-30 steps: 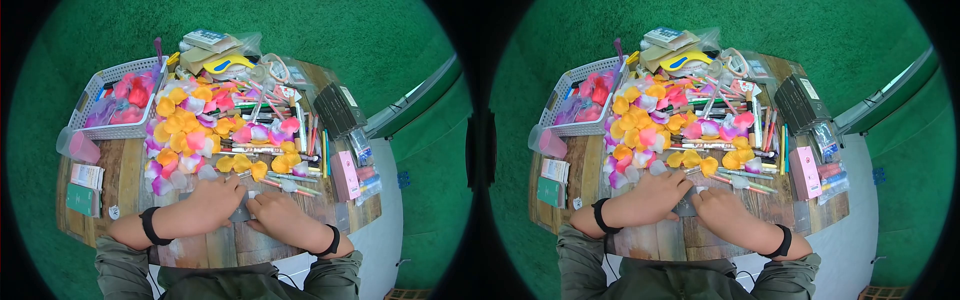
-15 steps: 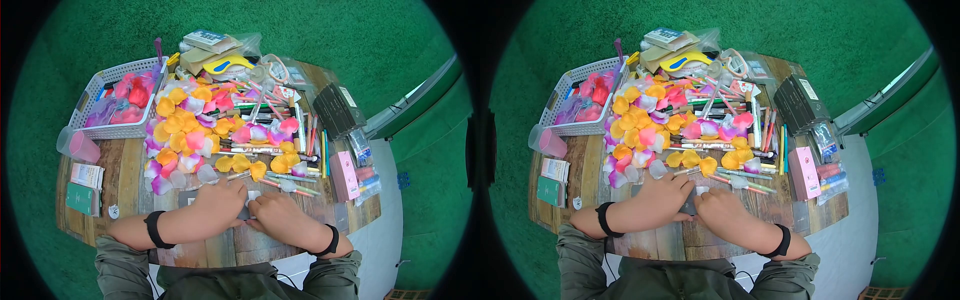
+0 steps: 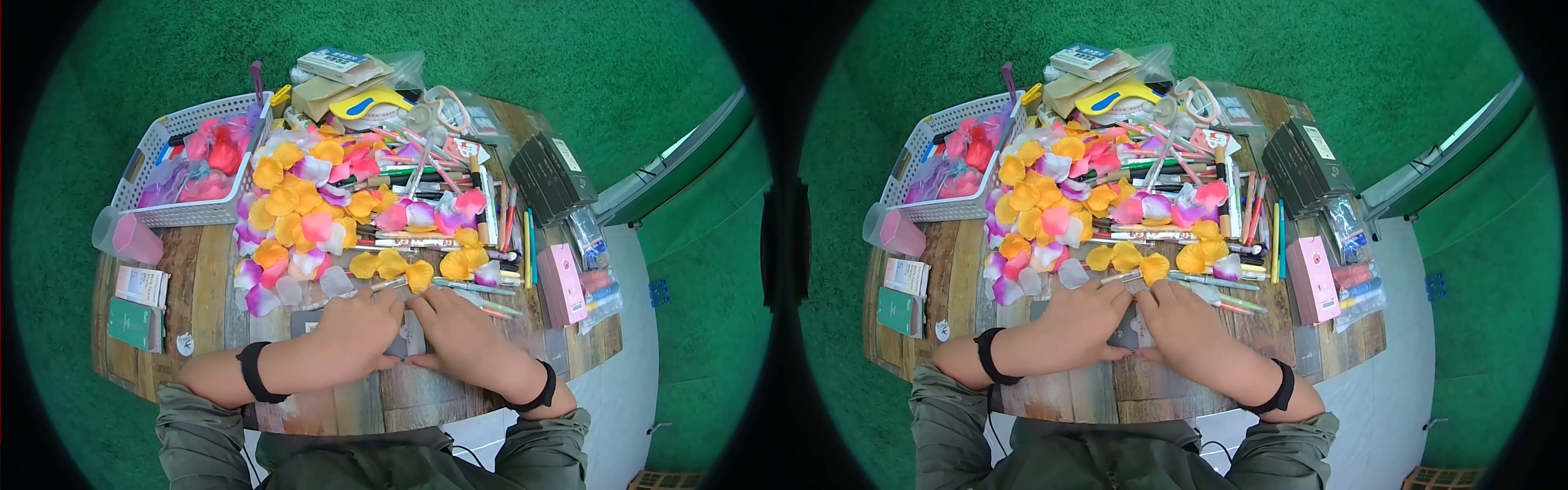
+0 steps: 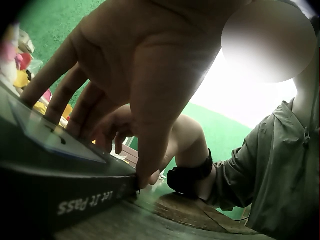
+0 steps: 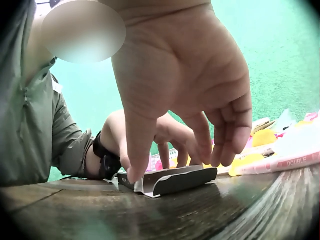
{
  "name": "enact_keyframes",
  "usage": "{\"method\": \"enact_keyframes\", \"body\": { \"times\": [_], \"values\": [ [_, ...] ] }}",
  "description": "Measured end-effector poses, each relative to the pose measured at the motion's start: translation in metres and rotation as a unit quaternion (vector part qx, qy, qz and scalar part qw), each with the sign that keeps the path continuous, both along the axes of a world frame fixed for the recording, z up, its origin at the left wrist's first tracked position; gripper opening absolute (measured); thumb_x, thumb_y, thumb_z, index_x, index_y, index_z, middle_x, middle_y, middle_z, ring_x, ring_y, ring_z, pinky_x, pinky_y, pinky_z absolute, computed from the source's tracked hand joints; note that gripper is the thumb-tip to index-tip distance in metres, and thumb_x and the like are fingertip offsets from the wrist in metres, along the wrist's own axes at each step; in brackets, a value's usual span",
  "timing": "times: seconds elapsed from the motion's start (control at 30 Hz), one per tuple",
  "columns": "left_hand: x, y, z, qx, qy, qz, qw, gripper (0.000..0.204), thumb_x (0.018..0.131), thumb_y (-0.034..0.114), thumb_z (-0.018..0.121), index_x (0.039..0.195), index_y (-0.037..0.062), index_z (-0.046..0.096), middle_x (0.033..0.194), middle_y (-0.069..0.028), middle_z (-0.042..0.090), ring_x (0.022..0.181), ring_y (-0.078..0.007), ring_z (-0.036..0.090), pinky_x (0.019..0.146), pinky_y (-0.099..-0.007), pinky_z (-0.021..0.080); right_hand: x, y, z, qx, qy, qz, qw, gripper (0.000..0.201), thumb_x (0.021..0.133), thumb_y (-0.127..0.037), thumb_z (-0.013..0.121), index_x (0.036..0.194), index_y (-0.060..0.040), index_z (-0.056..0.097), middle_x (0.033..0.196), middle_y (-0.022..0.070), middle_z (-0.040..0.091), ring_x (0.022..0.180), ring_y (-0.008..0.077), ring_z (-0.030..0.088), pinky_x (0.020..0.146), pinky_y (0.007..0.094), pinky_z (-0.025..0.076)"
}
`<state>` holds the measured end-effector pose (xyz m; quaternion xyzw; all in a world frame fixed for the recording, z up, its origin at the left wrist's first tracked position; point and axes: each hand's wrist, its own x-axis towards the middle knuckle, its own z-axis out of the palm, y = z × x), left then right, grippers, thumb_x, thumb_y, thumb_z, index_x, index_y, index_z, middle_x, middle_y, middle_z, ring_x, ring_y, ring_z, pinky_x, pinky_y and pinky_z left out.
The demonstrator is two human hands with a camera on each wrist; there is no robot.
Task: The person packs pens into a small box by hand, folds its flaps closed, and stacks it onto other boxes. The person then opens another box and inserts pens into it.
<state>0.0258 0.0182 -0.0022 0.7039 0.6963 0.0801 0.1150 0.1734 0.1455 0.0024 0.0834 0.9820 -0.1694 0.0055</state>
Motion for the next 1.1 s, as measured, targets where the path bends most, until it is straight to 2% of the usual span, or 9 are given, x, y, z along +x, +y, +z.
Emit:
{"method": "enact_keyframes", "body": {
  "times": [0.07, 0.37, 0.4, 0.47, 0.53, 0.87, 0.97, 1.03, 1.1],
  "values": [
    [-0.001, 0.001, 0.0, -0.003, -0.004, 0.004, 1.0, 0.054, 0.066, 0.033, 0.084, 0.099, -0.0002, 0.057, 0.098, -0.0116, 0.057, 0.092, -0.0279, 0.062, 0.062, -0.0388, 0.055, -0.001, 0.002, 0.0, -0.022, -0.011, 0.017, 1.0, 0.067, 0.066, -0.023, 0.084, 0.119, -0.0002, 0.051, 0.11, 0.0161, 0.053, 0.106, 0.034, 0.054, 0.09, 0.041, 0.045],
    [-0.001, -0.003, 0.0, 0.014, 0.001, 0.005, 1.0, 0.058, 0.066, 0.031, 0.085, 0.101, -0.0049, 0.056, 0.102, -0.0137, 0.056, 0.098, -0.0305, 0.06, 0.066, -0.0386, 0.057, -0.002, 0.003, -0.001, -0.035, -0.019, 0.032, 0.999, 0.067, 0.068, -0.022, 0.083, 0.12, 0.0012, 0.05, 0.11, 0.0163, 0.053, 0.105, 0.0344, 0.054, 0.091, 0.0411, 0.045],
    [-0.002, -0.003, 0.002, -0.027, -0.009, 0.008, 1.0, 0.062, 0.067, 0.033, 0.084, 0.107, -0.0033, 0.054, 0.106, -0.0135, 0.054, 0.102, -0.0304, 0.058, 0.071, -0.0412, 0.056, -0.002, 0.003, -0.003, -0.034, -0.019, 0.032, 0.999, 0.067, 0.068, -0.022, 0.083, 0.12, 0.0012, 0.05, 0.11, 0.0163, 0.053, 0.105, 0.0344, 0.054, 0.091, 0.0411, 0.045],
    [-0.004, -0.004, 0.003, -0.069, -0.02, 0.012, 0.997, 0.066, 0.067, 0.036, 0.083, 0.113, -0.0018, 0.053, 0.111, -0.0132, 0.052, 0.105, -0.0303, 0.055, 0.076, -0.0438, 0.055, -0.002, 0.002, -0.007, -0.016, 0.015, 0.042, 0.999, 0.061, 0.063, -0.022, 0.085, 0.108, 0.0009, 0.051, 0.104, 0.016, 0.053, 0.103, 0.0327, 0.054, 0.087, 0.04, 0.047],
    [-0.006, -0.005, 0.004, -0.07, -0.015, -0.01, 0.997, 0.065, 0.067, 0.031, 0.084, 0.112, -0.0039, 0.052, 0.112, -0.016, 0.052, 0.105, -0.0332, 0.055, 0.078, -0.038, 0.056, -0.003, 0.002, -0.006, -0.015, 0.015, 0.045, 0.999, 0.062, 0.063, -0.022, 0.085, 0.109, 0.0011, 0.051, 0.104, 0.016, 0.053, 0.103, 0.0326, 0.054, 0.087, 0.0399, 0.047],
    [-0.009, -0.006, -0.001, -0.059, -0.036, -0.006, 0.998, 0.067, 0.066, 0.029, 0.085, 0.114, -0.0043, 0.052, 0.113, -0.0157, 0.052, 0.107, -0.0337, 0.053, 0.079, -0.0406, 0.056, -0.005, 0.001, -0.007, -0.005, 0.024, 0.043, 0.999, 0.064, 0.064, -0.025, 0.084, 0.112, 0.0014, 0.051, 0.103, 0.0152, 0.054, 0.101, 0.0317, 0.055, 0.087, 0.0402, 0.047],
    [-0.011, -0.01, -0.001, -0.034, -0.027, -0.024, 0.999, 0.069, 0.066, 0.026, 0.085, 0.118, -0.0032, 0.052, 0.113, -0.0148, 0.052, 0.106, -0.033, 0.054, 0.079, -0.0401, 0.055, -0.005, 0.001, -0.004, -0.001, -0.018, 0.024, 1.0, 0.067, 0.067, -0.029, 0.083, 0.119, -0.0003, 0.052, 0.107, 0.0156, 0.055, 0.101, 0.0342, 0.056, 0.087, 0.0415, 0.046],
    [-0.012, -0.012, 0.008, -0.078, 0.033, 0.012, 0.996, 0.07, 0.065, 0.022, 0.084, 0.123, -0.0011, 0.051, 0.113, -0.0138, 0.052, 0.106, -0.0318, 0.053, 0.078, -0.039, 0.055, -0.005, 0.002, -0.004, 0.008, -0.02, 0.019, 1.0, 0.066, 0.067, -0.03, 0.083, 0.118, -0.0006, 0.052, 0.105, 0.0154, 0.056, 0.1, 0.0341, 0.057, 0.086, 0.0413, 0.047],
    [-0.014, -0.012, 0.008, -0.08, 0.028, 0.015, 0.996, 0.07, 0.065, 0.02, 0.083, 0.124, -0.0002, 0.051, 0.113, -0.0134, 0.053, 0.106, -0.0313, 0.053, 0.078, -0.0386, 0.055, -0.005, 0.002, -0.004, 0.017, -0.022, 0.013, 1.0, 0.066, 0.067, -0.031, 0.083, 0.117, -0.001, 0.052, 0.104, 0.0152, 0.057, 0.1, 0.034, 0.057, 0.085, 0.0412, 0.047]
  ]
}}
